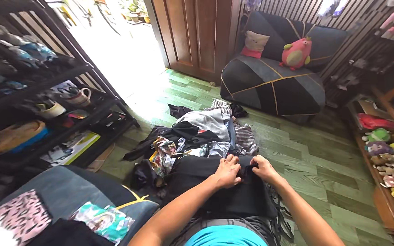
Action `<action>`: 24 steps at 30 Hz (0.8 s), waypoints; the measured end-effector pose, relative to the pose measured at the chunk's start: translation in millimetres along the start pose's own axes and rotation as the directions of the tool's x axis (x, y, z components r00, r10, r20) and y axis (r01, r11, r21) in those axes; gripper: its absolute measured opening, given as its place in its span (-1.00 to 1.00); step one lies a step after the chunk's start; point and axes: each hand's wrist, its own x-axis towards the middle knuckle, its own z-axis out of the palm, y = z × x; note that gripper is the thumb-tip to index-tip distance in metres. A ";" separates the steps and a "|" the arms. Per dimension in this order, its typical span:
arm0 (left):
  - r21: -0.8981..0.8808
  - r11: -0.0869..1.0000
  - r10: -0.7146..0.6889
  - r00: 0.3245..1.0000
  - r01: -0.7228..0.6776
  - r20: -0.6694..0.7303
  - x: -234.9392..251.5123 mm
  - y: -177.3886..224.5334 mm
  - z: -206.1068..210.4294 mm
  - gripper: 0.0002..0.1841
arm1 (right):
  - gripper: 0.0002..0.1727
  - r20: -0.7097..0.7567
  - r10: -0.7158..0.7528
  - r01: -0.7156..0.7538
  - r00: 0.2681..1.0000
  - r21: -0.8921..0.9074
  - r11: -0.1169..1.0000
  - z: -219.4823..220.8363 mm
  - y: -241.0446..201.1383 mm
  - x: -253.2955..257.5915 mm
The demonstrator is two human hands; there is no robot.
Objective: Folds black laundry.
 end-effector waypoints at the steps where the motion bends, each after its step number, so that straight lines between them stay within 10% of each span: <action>1: -0.011 0.999 0.038 0.999 -0.038 -0.034 -1.5 -2.7 2.5 -0.57 | -0.75 -0.033 -0.043 0.044 0.999 0.015 0.999 -2.8 0.9 -9.2; 5: 0.165 0.916 0.398 0.871 -0.365 -0.287 -32.7 -5.2 15.6 -0.72 | -0.80 0.041 -0.199 0.200 0.979 -0.028 0.979 -6.5 7.3 -56.2; 8: 0.326 0.827 0.538 0.812 -0.458 -0.225 -53.5 -14.6 14.5 -0.42 | -0.79 0.328 -0.012 0.095 0.945 -0.238 0.967 -14.8 10.9 -64.1; 10: 0.265 0.896 0.425 0.861 -0.356 -0.279 -50.5 -39.0 -1.2 -0.34 | -0.82 0.253 0.046 0.014 0.966 -0.231 0.973 -23.6 18.5 -42.2; 13: -0.053 0.994 -0.102 0.989 0.097 -0.106 -31.4 -98.6 -47.1 -0.37 | -0.70 0.001 0.199 -0.199 0.980 -0.037 0.979 -25.5 35.4 14.5; 17: -0.362 0.741 -0.490 0.824 0.565 0.283 -27.9 -200.1 -58.0 -0.27 | -0.30 0.078 0.571 -0.576 0.817 0.140 0.805 2.5 65.1 91.8; 20: -0.480 0.529 -0.542 0.714 0.700 0.443 -46.8 -227.1 -41.0 -0.26 | -0.05 0.258 0.651 -0.698 0.714 0.189 0.690 16.8 62.1 115.4; 24: -0.609 0.450 -0.482 0.752 0.653 0.450 -61.6 -239.3 -21.6 -0.36 | -0.23 0.365 0.612 -0.589 0.702 -0.185 0.787 17.5 49.4 138.0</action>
